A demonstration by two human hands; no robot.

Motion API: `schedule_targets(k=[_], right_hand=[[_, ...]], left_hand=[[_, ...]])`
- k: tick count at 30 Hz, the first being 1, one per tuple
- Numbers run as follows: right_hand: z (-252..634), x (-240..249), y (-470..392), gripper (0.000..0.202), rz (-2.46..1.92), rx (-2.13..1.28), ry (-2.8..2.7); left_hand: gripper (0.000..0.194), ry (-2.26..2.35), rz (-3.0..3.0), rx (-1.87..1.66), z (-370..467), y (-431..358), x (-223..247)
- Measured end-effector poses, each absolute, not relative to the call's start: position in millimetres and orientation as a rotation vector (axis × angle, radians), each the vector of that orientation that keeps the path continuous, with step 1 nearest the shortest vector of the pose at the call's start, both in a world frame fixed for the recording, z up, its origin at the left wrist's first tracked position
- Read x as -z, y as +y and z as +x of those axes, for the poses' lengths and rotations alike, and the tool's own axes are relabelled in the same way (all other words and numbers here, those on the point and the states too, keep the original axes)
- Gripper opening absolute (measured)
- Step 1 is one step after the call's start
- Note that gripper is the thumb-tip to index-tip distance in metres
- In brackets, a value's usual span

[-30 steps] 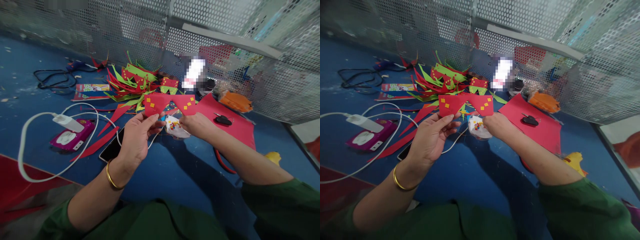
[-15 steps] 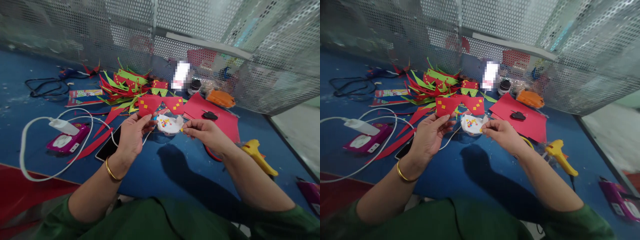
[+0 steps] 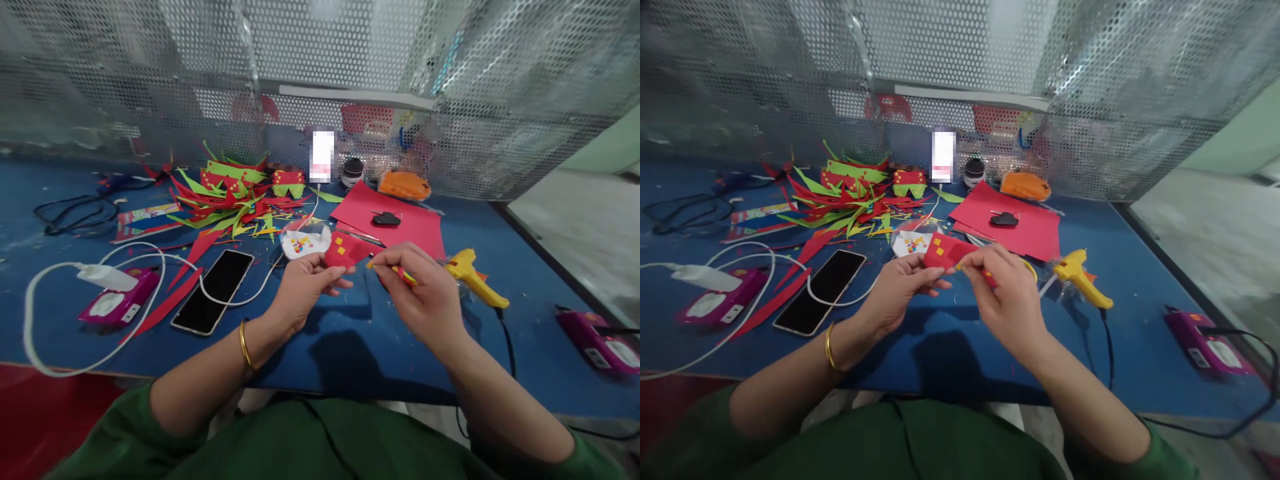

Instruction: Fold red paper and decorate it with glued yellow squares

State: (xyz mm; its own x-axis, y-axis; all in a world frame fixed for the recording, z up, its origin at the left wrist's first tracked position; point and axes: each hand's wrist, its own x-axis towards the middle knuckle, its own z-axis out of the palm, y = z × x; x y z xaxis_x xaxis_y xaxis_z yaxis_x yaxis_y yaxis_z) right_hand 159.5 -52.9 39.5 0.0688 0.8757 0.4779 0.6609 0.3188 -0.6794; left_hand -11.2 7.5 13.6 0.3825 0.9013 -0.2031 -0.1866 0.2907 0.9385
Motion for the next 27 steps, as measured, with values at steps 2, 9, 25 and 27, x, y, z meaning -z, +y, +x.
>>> schedule_targets(k=[2,9,25,27], right_hand=[[168.8,-37.0,-53.3,0.013,-1.399,-0.127,-1.69],[197.4,-24.2,-37.2,0.012,-1.477,-0.519,-1.739],[185.6,-3.3,-36.5,0.01,-1.543,-0.439,-1.743],[181.8,0.4,-37.4,0.009,-1.527,-0.35,-1.752]], left_hand=[[0.013,0.861,1.027,-0.823,-4.1,6.3,-12.0],[0.018,0.842,1.106,-0.703,4.5,7.3,2.3],[0.013,0.927,1.002,-0.647,2.7,8.8,14.8],[0.011,0.925,0.988,-0.653,2.9,9.0,15.3]])
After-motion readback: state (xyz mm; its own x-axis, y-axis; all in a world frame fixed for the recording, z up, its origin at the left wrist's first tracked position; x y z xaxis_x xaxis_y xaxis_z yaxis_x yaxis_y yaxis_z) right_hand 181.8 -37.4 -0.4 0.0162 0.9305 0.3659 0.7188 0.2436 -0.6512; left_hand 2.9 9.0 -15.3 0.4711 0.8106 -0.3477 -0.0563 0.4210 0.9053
